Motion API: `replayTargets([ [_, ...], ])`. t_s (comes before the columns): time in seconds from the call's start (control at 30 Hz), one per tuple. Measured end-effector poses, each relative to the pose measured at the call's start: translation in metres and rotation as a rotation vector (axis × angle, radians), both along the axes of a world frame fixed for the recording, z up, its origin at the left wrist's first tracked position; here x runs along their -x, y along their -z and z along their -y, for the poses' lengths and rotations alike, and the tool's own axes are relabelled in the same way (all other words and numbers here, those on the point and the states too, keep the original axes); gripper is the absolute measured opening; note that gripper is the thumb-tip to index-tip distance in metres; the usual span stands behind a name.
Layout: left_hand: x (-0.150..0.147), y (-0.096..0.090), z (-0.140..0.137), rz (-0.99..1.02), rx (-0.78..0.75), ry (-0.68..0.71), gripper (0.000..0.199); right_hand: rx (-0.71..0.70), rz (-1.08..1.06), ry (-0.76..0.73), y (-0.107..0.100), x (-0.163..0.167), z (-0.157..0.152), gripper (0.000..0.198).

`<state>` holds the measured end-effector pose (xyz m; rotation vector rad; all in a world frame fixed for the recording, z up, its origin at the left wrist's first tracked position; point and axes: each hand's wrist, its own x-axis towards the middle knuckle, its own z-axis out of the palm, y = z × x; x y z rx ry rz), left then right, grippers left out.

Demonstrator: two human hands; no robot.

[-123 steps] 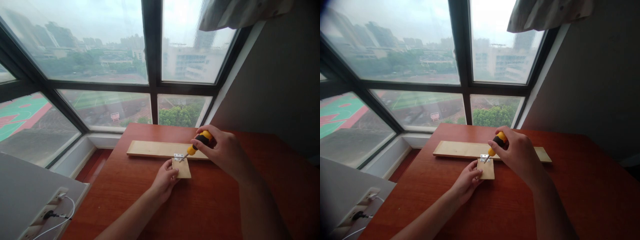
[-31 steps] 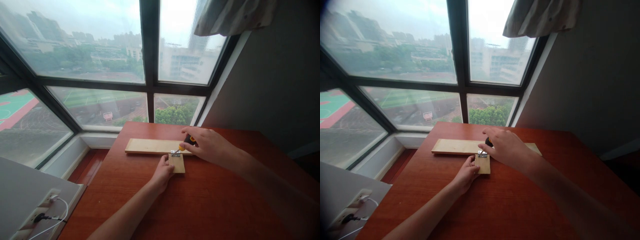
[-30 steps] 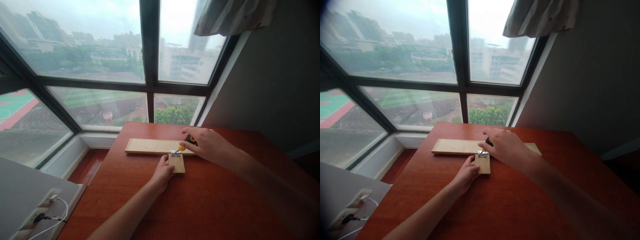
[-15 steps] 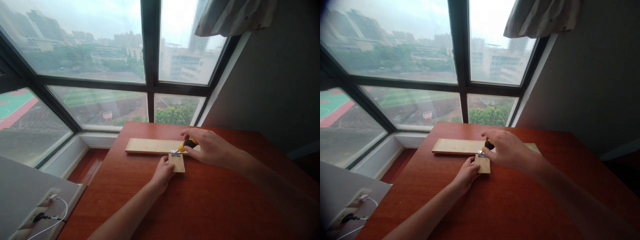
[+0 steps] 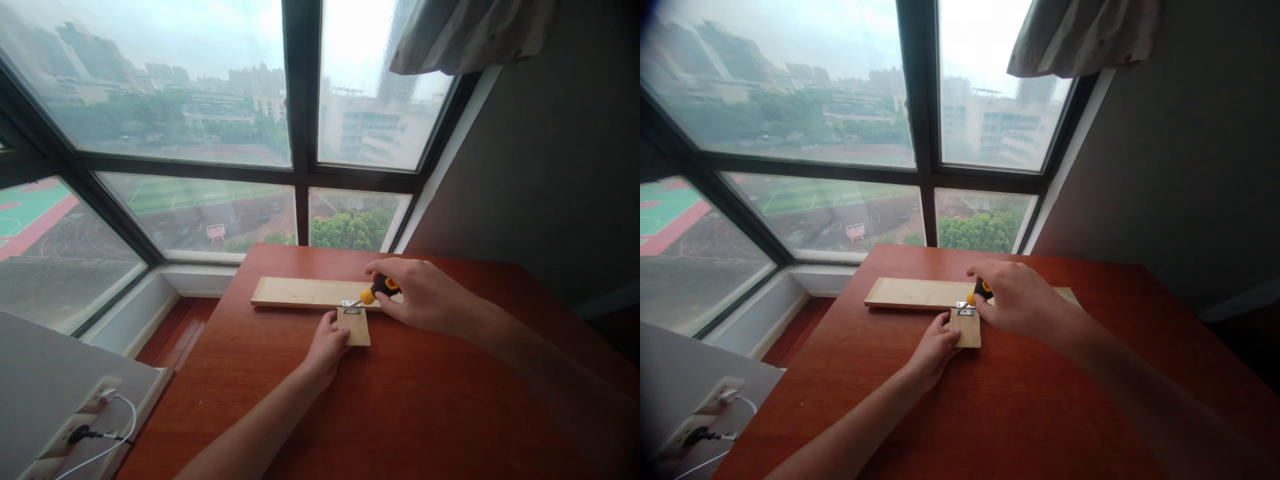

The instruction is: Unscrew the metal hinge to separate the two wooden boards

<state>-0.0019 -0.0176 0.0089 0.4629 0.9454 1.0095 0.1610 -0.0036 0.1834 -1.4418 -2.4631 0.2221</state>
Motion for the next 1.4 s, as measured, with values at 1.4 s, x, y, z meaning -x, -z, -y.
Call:
replayTargets([
  [1.4,0.002,0.006,0.000,-0.006,-0.054,0.020,0.042,-0.006,0.020,0.071,0.000,-0.008,0.002,0.031],
])
